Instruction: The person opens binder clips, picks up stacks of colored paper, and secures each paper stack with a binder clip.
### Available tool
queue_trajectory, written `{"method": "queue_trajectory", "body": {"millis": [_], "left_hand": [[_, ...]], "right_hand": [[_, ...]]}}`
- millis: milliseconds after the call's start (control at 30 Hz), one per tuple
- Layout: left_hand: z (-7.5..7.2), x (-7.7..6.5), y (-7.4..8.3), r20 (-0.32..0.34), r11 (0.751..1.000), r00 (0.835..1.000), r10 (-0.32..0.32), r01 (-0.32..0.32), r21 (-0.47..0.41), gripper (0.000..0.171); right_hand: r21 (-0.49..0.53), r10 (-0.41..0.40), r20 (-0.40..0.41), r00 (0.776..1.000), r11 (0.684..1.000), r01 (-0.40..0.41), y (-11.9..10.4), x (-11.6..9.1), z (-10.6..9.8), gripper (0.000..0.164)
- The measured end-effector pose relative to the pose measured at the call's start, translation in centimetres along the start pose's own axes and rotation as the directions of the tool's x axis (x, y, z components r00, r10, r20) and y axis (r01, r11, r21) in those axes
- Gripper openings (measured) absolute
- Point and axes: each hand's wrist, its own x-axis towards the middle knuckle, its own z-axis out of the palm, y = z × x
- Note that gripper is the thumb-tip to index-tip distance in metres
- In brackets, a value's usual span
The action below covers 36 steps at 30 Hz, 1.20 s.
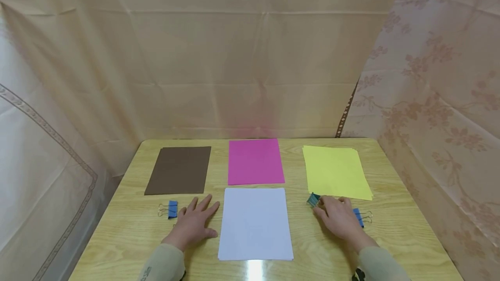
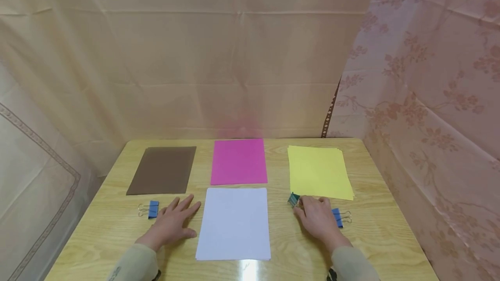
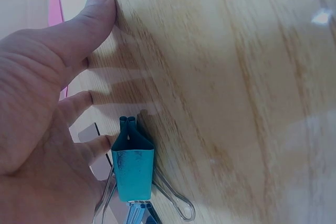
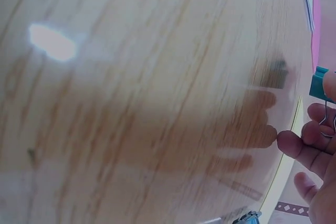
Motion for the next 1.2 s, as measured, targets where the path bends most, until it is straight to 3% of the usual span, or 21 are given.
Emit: {"method": "queue_trajectory", "body": {"millis": [600, 767, 1000, 1200], "left_hand": [[-0.1, -0.2, 0.2, 0.007, 1.000, 1.000, 0.000, 0.000, -0.004, 0.084], [-0.2, -0.1, 0.3, 0.004, 1.000, 1.000, -0.007, 0.007, 0.009, 0.075], [-0.1, 0.5, 0.9, -0.098, 0.999, 0.994, -0.044, 0.043, -0.017, 0.068], [0.3, 1.3, 2.1, -0.230, 0.998, 0.972, -0.049, 0.041, -0.041, 0.070]], "right_hand": [[-0.056, -0.112, -0.069, 0.991, 0.993, 0.109, 0.5, -0.3, -0.2, 0.011], [-0.070, -0.157, -0.097, 0.983, 0.986, 0.150, 0.5, -0.2, -0.2, 0.012], [-0.091, -0.190, -0.133, 0.973, 0.980, 0.179, 0.4, -0.3, -0.1, 0.015], [-0.088, -0.182, -0.113, 0.977, 0.981, 0.172, 0.3, -0.2, -0.2, 0.014]]}}
